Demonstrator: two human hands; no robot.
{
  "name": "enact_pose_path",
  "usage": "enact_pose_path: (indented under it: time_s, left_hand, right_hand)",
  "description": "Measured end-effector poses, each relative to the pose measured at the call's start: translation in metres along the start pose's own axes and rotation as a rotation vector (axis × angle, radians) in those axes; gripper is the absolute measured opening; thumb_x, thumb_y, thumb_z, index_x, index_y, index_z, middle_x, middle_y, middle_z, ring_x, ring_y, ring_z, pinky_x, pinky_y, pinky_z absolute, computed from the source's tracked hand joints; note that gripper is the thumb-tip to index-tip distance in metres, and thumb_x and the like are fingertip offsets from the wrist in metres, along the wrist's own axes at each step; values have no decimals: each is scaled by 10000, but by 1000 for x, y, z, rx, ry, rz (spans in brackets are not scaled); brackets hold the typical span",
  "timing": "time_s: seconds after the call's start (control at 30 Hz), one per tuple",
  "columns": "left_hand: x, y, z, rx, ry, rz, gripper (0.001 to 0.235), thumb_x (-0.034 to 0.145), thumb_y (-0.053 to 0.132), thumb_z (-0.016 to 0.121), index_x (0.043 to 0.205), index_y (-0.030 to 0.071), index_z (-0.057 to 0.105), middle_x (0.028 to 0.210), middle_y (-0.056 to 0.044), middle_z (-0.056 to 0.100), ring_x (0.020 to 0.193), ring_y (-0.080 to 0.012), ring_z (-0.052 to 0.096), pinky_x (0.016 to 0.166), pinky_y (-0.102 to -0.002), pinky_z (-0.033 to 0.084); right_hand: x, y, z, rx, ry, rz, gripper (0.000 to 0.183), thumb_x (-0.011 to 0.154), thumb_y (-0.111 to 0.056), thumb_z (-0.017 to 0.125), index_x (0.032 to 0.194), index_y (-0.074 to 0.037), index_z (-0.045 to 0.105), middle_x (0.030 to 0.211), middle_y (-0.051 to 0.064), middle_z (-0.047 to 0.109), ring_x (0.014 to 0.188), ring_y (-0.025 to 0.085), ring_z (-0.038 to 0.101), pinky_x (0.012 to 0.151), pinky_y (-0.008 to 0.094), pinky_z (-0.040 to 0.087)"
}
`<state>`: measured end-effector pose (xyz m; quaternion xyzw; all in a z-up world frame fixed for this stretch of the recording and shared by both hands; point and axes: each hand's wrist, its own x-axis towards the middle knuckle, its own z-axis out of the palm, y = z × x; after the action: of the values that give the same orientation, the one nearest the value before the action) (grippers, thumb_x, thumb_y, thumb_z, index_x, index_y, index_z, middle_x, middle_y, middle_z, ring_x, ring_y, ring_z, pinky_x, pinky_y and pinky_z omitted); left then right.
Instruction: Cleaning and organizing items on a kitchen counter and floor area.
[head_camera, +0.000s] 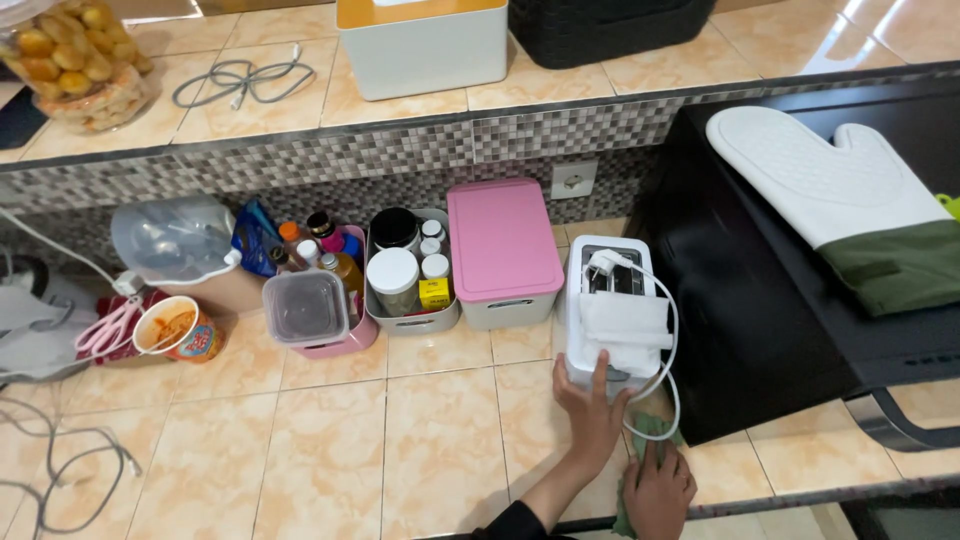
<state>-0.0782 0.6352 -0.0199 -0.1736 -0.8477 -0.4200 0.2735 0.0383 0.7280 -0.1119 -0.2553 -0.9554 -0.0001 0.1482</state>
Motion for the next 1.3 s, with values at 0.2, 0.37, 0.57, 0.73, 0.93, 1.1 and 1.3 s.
enact_pose_path:
  time_s: [0.2, 0.37, 0.57, 0.73, 0.93, 1.1, 1.3]
  left_hand:
    - [37, 17, 28, -48, 72, -150, 752, 941, 261, 771, 1598, 261, 406, 1594, -349, 94, 1435, -559, 185, 1140, -654, 195]
    - [61, 1, 54, 23, 163, -83, 773, 957, 262, 774, 1617, 260, 371, 1606, -341, 89, 1440, -563, 190, 1153, -659, 204]
    - [87, -22, 83, 31, 216, -39, 938, 961, 268, 781, 1666, 299, 164, 1641, -382, 44, 1491, -599, 175, 1152, -675, 257]
    - [91, -34, 93, 3, 217, -4, 1076, 950, 284, 796, 1678, 330, 6, 1643, -406, -40, 1499, -630, 127, 1147, -698, 252]
    - [92, -31, 88, 0, 228, -21, 1124, 942, 279, 814, 1681, 320, -32, 1650, -419, -33, 1501, -633, 144, 1159, -697, 261]
    - [101, -28, 60, -39, 290, 125, 1222, 787, 321, 897, 1646, 306, 29, 1589, -383, 93, 1410, -614, 215, 1109, -691, 272]
    - [78, -15, 73, -84, 254, -77, 1050, 884, 205, 861, 1661, 128, 158, 1609, -275, 198, 1440, -535, 282, 1153, -614, 322]
  right_hand:
    - [9, 7, 3, -84, -138, -72, 569, 985, -456, 446, 1440, -140, 572, 1482, 128, 491, 1352, 317, 441, 1111, 495, 337]
    - [11, 5, 0, -82, -204, -61, 565, 992, -464, 406, 1449, -168, 556, 1504, 104, 466, 1373, 306, 421, 1123, 485, 326]
    - [12, 9, 5, -10, -225, -43, 546, 1001, -463, 401, 1437, -177, 564, 1496, 94, 462, 1382, 295, 408, 1137, 486, 312]
    - [13, 11, 10, 29, -240, -55, 568, 975, -470, 413, 1437, -174, 558, 1485, 96, 459, 1381, 294, 391, 1127, 493, 300]
    - [12, 10, 11, 13, -181, -88, 581, 964, -476, 411, 1432, -164, 559, 1476, 115, 460, 1374, 308, 389, 1132, 506, 300]
    - [13, 8, 8, -15, -185, -80, 572, 976, -507, 404, 1418, -186, 573, 1482, 110, 472, 1378, 309, 405, 1128, 496, 323]
    - [13, 4, -2, -9, -215, -98, 592, 975, -501, 409, 1438, -166, 563, 1474, 102, 474, 1392, 313, 396, 1113, 492, 329]
